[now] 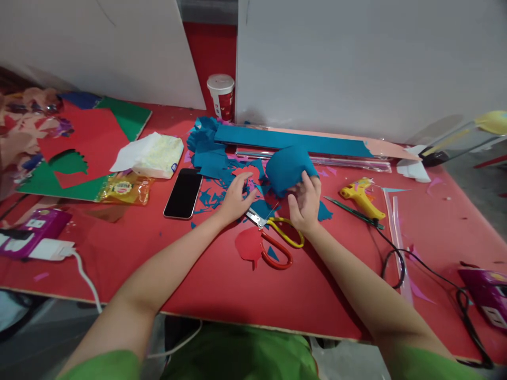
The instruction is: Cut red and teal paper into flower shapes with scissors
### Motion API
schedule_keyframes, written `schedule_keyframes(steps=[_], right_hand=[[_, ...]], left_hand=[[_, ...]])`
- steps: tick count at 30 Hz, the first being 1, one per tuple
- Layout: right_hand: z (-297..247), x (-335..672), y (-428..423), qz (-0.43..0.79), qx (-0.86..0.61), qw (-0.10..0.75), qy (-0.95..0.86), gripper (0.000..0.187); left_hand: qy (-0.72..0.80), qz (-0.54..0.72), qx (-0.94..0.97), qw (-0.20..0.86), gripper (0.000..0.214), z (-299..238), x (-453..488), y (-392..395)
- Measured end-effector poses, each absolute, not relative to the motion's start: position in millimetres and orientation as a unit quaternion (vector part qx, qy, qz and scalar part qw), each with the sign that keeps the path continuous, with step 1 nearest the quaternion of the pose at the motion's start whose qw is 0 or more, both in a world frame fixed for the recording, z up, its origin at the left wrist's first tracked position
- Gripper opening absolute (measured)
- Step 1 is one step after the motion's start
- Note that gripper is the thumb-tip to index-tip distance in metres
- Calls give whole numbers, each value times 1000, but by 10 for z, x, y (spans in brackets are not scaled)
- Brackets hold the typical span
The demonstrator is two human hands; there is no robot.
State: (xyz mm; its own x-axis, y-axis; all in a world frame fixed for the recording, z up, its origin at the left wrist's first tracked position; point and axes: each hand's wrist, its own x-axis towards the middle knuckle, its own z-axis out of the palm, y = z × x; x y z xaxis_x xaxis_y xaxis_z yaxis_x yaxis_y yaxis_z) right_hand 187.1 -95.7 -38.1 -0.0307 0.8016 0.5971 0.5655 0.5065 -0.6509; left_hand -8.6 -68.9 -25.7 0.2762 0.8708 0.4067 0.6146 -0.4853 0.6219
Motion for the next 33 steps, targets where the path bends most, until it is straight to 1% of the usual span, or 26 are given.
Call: schedule_keyframes(steps=[4, 5, 6, 8, 10, 11, 13, 15, 17, 18, 21, 26, 28, 31, 33], right_hand=[[-407, 1884, -1017, 125, -453, 495, -731, 59], [-407, 1886, -1030, 125, -449, 491, -736, 59], [-402, 1885, -1041, 126, -451, 486, -738, 58], [-378, 1877, -1053, 129, -466, 478, -734, 57], [-330, 1862, -1051, 144, -477, 483, -720, 56], [-297, 1854, -1045, 157, -477, 491, -712, 55], [-226, 1839, -1029, 193, -472, 506, -695, 53], [-168, 1833, -1007, 234, -473, 510, -679, 54], [-152, 1837, -979, 287, -472, 497, -669, 57], [-164, 1842, -960, 316, -467, 487, -667, 58], [-258, 1867, -883, 381, -453, 473, -652, 57], [-289, 1933, -755, 402, -470, 498, -608, 58], [-187, 1975, -735, 375, -469, 514, -613, 59], [-16, 2042, -722, 303, -470, 535, -633, 61], [18, 2073, -695, 287, -478, 537, -633, 59]], left_hand=[[427, 404, 749, 306, 64, -166, -109, -673], [413, 412, 734, 346, 66, -150, -108, -673], [403, 416, 718, 386, 66, -140, -104, -675], [391, 420, 677, 460, 54, -129, -89, -685], [391, 416, 645, 509, 41, -126, -67, -703], [392, 414, 637, 520, 39, -124, -54, -713], [381, 411, 610, 560, 42, -115, -27, -736], [363, 396, 546, 643, 46, -99, 2, -758], [356, 373, 468, 718, 46, -79, 25, -775], [362, 361, 440, 738, 44, -69, 31, -781], [389, 330, 426, 747, 37, -48, 29, -789], [398, 285, 441, 753, 27, -15, -2, -789], [386, 267, 444, 763, 20, 2, -6, -798], [375, 257, 442, 773, 10, 18, -5, -816], [379, 261, 433, 775, 7, 15, 0, -825]])
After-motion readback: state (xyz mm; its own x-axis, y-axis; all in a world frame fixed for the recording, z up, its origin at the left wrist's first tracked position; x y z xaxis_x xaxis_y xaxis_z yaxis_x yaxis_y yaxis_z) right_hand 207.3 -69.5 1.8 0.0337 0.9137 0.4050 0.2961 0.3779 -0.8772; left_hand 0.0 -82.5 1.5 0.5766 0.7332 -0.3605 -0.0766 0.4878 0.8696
